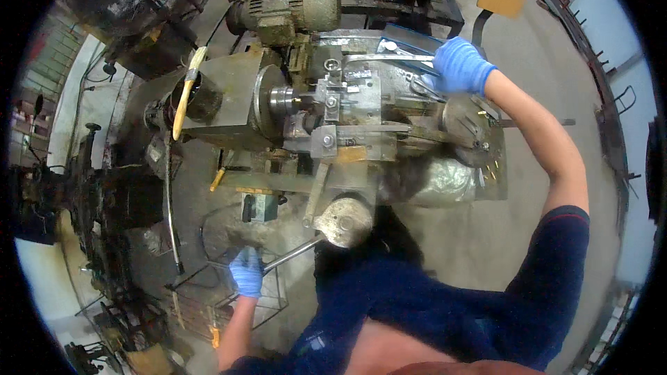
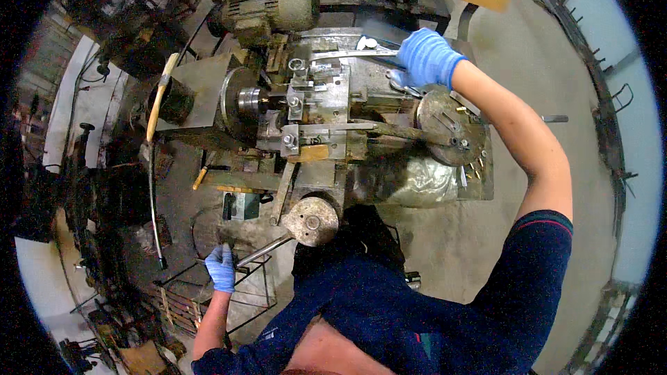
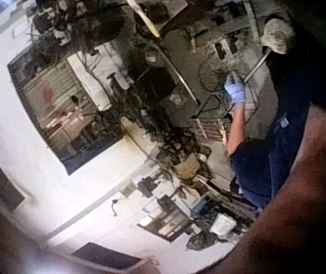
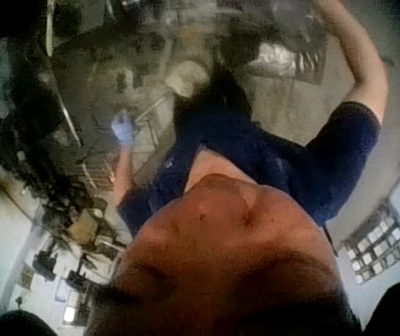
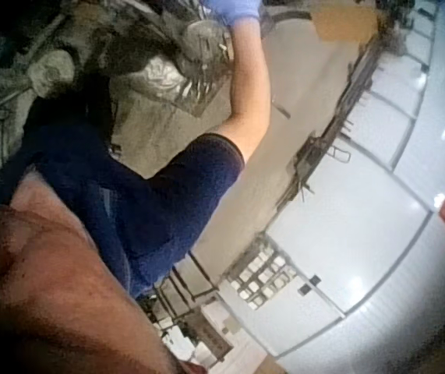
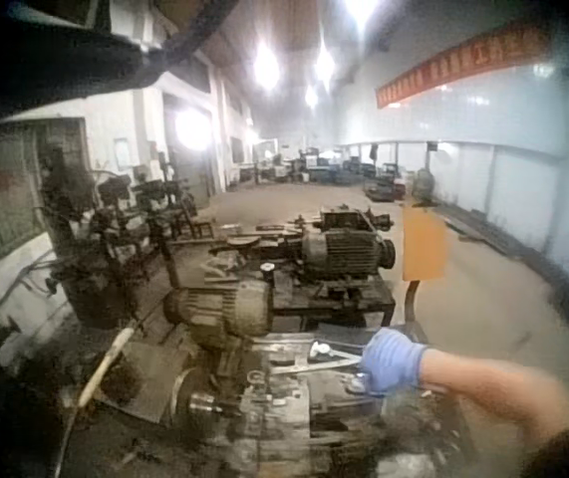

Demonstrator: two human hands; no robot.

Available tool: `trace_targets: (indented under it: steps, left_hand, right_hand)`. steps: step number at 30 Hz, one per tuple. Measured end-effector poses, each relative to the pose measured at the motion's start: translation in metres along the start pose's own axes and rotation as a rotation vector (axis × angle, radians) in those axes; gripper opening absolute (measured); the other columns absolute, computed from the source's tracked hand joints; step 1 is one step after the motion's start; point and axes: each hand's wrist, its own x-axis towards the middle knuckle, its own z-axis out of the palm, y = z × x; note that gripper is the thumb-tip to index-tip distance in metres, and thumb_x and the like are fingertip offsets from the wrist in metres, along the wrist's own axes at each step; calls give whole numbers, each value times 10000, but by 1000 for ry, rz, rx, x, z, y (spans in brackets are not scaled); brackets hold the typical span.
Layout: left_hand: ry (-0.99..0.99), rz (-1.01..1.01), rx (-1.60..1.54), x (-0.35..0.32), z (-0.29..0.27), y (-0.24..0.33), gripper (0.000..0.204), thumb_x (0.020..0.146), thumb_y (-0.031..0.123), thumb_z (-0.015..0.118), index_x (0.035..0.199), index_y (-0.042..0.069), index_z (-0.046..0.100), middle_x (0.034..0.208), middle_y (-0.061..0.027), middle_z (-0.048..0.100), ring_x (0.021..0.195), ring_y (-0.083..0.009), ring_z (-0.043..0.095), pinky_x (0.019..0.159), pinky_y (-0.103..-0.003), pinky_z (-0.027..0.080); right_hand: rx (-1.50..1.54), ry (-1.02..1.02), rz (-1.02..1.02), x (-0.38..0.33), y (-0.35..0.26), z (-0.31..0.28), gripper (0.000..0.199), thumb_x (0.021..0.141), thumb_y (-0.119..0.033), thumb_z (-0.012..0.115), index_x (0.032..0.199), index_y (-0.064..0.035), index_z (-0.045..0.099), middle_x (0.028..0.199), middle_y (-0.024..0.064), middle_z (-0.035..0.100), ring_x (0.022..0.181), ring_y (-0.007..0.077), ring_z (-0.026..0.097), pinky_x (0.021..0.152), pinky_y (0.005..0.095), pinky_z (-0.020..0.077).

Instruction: The person uses a wrench to tighten bolts on a metal fixture attached to a lathe. They then use a brush to apply a substance to the fixture and continue adjusting the components with their hands and the wrench.

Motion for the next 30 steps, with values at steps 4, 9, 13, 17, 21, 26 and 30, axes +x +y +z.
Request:
trace_targets:
  steps: [4, 9, 13, 17, 21, 26, 30]
  left_hand:
    - [21, 7, 4, 0, 1, 0, 273, 904, 201, 540, 715, 5, 564, 557, 4, 527, 480, -54, 449, 441, -225, 371]
    - [-8, -20, 22, -1, -4, -3, 273, 891, 169, 543, 656, 29, 528, 551, 11, 498, 485, -53, 407, 437, -239, 343]
    - [1, -1, -33, -2, -2, 4, 301, 906, 196, 531, 662, 20, 534, 531, 24, 473, 467, -49, 394, 428, -229, 327]
    - [4, 49, 50, 1, 1, 11, 310, 906, 189, 527, 652, 13, 527, 540, 33, 464, 488, -46, 382, 442, -231, 321]
    - [25, 61, 73, -3, -2, 11, 282, 897, 179, 530, 666, 18, 529, 547, 18, 480, 490, -51, 406, 437, -236, 334]
    - [13, 50, 83, -7, 3, 31, 253, 889, 167, 538, 679, 25, 542, 549, 20, 489, 484, -53, 420, 430, -232, 337]
    - [62, 101, 96, -4, 3, 22, 277, 889, 182, 544, 664, 21, 533, 546, 32, 466, 486, -54, 387, 428, -240, 310]
  right_hand:
    - [8, -57, 31, -8, 6, 10, 429, 737, -434, 520, 643, -39, 657, 609, 177, 600, 573, 330, 598, 570, 399, 482]
    - [91, -47, 57, -21, -26, -8, 398, 751, -418, 522, 659, -56, 661, 647, 168, 619, 637, 312, 625, 615, 405, 498]
    - [2, -40, -11, -4, -11, -1, 386, 740, -416, 527, 665, -63, 666, 618, 156, 608, 601, 316, 612, 586, 398, 494]
    - [-23, -45, 37, 12, 10, 11, 391, 716, -431, 542, 670, -64, 668, 620, 148, 609, 585, 319, 605, 580, 399, 490]
    - [179, 14, 139, -12, -21, 14, 482, 745, -515, 518, 690, -59, 667, 652, 145, 622, 632, 316, 614, 606, 408, 486]
    - [308, 51, 424, -14, -38, 8, 555, 767, -583, 473, 727, -68, 673, 720, 139, 643, 704, 281, 635, 640, 414, 487]
    - [327, 81, 393, -16, -33, 9, 551, 754, -566, 494, 727, -48, 678, 700, 167, 632, 699, 300, 631, 651, 404, 490]
